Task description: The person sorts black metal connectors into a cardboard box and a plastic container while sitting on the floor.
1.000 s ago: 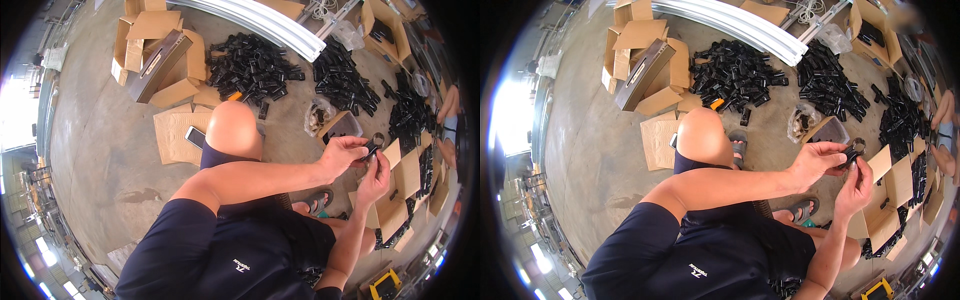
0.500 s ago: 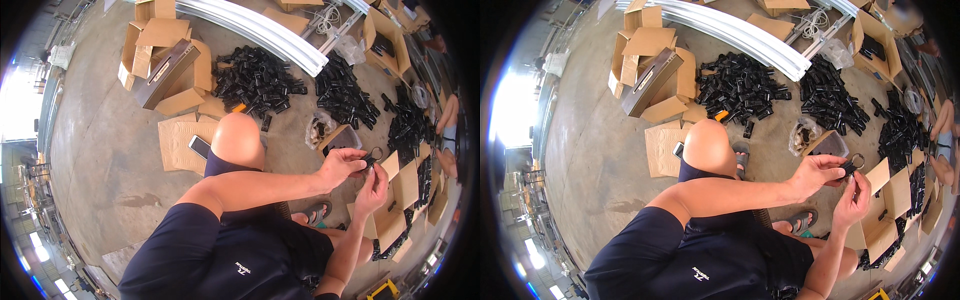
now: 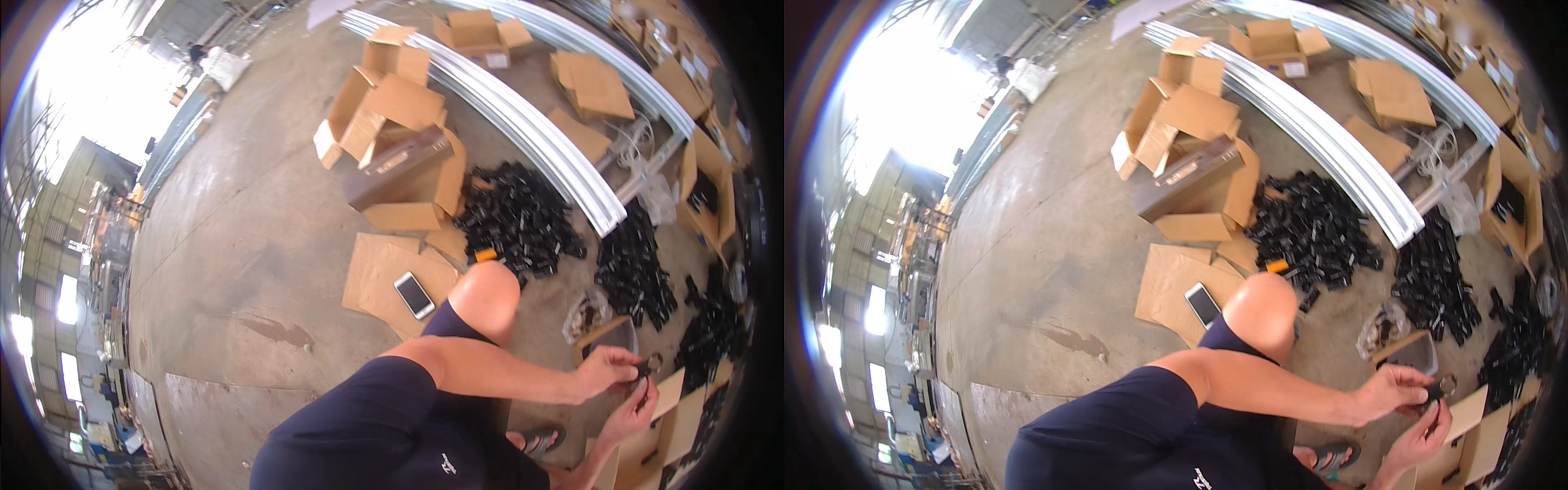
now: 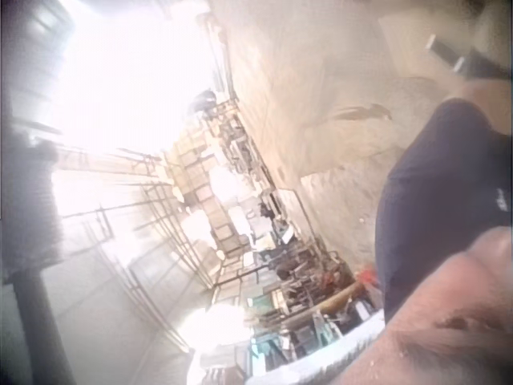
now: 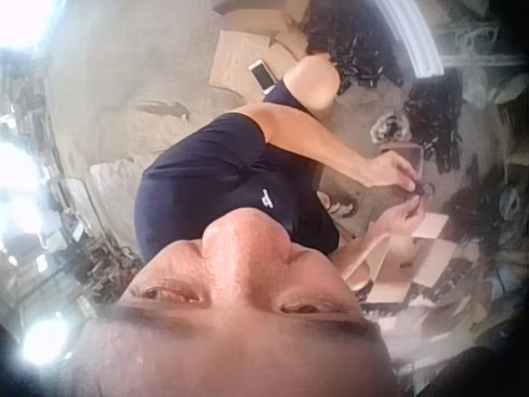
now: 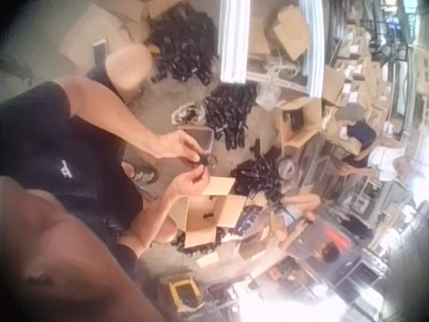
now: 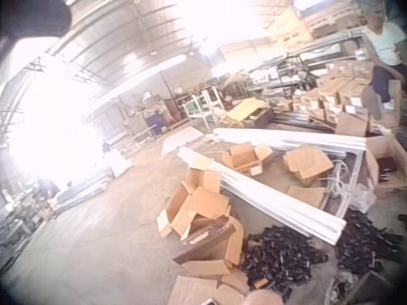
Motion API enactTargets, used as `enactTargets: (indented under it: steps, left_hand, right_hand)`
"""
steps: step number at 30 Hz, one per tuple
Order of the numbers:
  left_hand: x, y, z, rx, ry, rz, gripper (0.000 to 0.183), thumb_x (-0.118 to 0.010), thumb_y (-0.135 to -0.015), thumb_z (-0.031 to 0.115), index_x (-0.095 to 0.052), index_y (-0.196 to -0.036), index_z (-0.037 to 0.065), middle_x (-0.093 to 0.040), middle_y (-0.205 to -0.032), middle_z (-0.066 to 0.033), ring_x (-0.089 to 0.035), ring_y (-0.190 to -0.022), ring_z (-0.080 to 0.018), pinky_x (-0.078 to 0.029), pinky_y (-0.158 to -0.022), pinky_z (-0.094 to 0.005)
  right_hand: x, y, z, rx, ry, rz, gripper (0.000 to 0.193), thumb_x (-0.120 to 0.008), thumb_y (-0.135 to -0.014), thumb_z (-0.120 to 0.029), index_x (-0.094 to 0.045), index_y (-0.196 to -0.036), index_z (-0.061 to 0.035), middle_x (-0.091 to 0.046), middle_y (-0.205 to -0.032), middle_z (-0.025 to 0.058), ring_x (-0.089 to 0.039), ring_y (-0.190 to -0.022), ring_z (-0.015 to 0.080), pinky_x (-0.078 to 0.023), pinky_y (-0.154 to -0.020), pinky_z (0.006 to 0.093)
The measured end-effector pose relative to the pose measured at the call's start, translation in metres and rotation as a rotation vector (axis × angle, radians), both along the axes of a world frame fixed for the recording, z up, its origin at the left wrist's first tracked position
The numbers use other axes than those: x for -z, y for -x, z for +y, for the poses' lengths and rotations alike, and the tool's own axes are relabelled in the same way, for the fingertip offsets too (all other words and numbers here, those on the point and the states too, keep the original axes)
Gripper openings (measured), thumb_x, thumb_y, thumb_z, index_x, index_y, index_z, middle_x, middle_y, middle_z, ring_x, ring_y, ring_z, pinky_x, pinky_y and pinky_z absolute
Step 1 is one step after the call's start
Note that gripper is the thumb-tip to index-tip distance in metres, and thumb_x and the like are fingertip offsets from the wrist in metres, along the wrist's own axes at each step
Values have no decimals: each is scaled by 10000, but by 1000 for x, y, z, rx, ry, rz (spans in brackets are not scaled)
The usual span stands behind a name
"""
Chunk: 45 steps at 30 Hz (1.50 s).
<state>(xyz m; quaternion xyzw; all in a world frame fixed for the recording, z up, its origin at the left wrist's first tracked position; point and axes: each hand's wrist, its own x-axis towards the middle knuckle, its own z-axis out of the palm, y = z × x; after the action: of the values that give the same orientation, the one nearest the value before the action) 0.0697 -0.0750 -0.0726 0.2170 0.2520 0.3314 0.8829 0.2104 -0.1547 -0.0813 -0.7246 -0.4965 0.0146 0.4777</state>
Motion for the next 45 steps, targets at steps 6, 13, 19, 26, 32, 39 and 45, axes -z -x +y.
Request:
enactTargets:
  steps: [6,13,19,26,32,39,45]
  left_hand:
    - [-3,2,2,40,0,-9,251,-665,-984,116,-669,-1226,51,-714,-1071,1,-679,-886,-94,-596,-742,-264]
    - [12,7,7,74,99,-55,280,-691,-968,118,-628,-1237,68,-679,-1145,-32,-677,-1011,-154,-608,-889,-348]
    - [-1,7,12,165,159,-224,184,-644,-999,89,-625,-1182,77,-673,-1161,-46,-676,-1056,-177,-605,-944,-369]
    - [-3,9,5,169,102,-268,160,-617,-1010,63,-613,-1169,70,-664,-1172,-54,-671,-1069,-176,-601,-962,-367]
    - [-6,10,5,166,23,-202,142,-611,-1014,64,-615,-1156,77,-653,-1192,-30,-650,-1098,-150,-593,-972,-350]
    - [-8,11,5,140,38,-223,140,-614,-1014,68,-614,-1154,84,-653,-1177,-26,-648,-1095,-146,-588,-977,-357]
    - [-10,10,7,146,58,-234,138,-605,-1021,76,-607,-1158,85,-647,-1169,-30,-644,-1082,-148,-587,-966,-363]
  right_hand:
    - [-10,5,2,-25,-14,-74,195,-603,-1020,-68,-653,-1181,30,-686,-1122,144,-664,-985,230,-543,-876,344]
    - [-29,21,10,-96,6,-52,186,-590,-970,20,-672,-1137,25,-654,-1124,173,-642,-1027,307,-527,-880,390]
    - [-49,24,12,-86,-96,-81,171,-614,-944,48,-690,-1096,24,-655,-1084,143,-648,-952,245,-532,-803,325]
    - [-55,30,6,-38,-161,14,129,-691,-898,38,-697,-1025,16,-682,-982,144,-673,-832,247,-545,-716,328]
    - [-51,27,2,-51,-165,-65,120,-697,-897,29,-675,-1015,19,-692,-946,151,-684,-825,271,-552,-714,343]
    - [-54,30,7,-50,-146,-35,130,-677,-915,22,-674,-1045,10,-679,-971,150,-677,-828,277,-551,-713,351]
    - [-64,30,8,-73,-115,-74,134,-666,-911,41,-689,-1037,2,-676,-988,144,-671,-840,272,-549,-718,347]
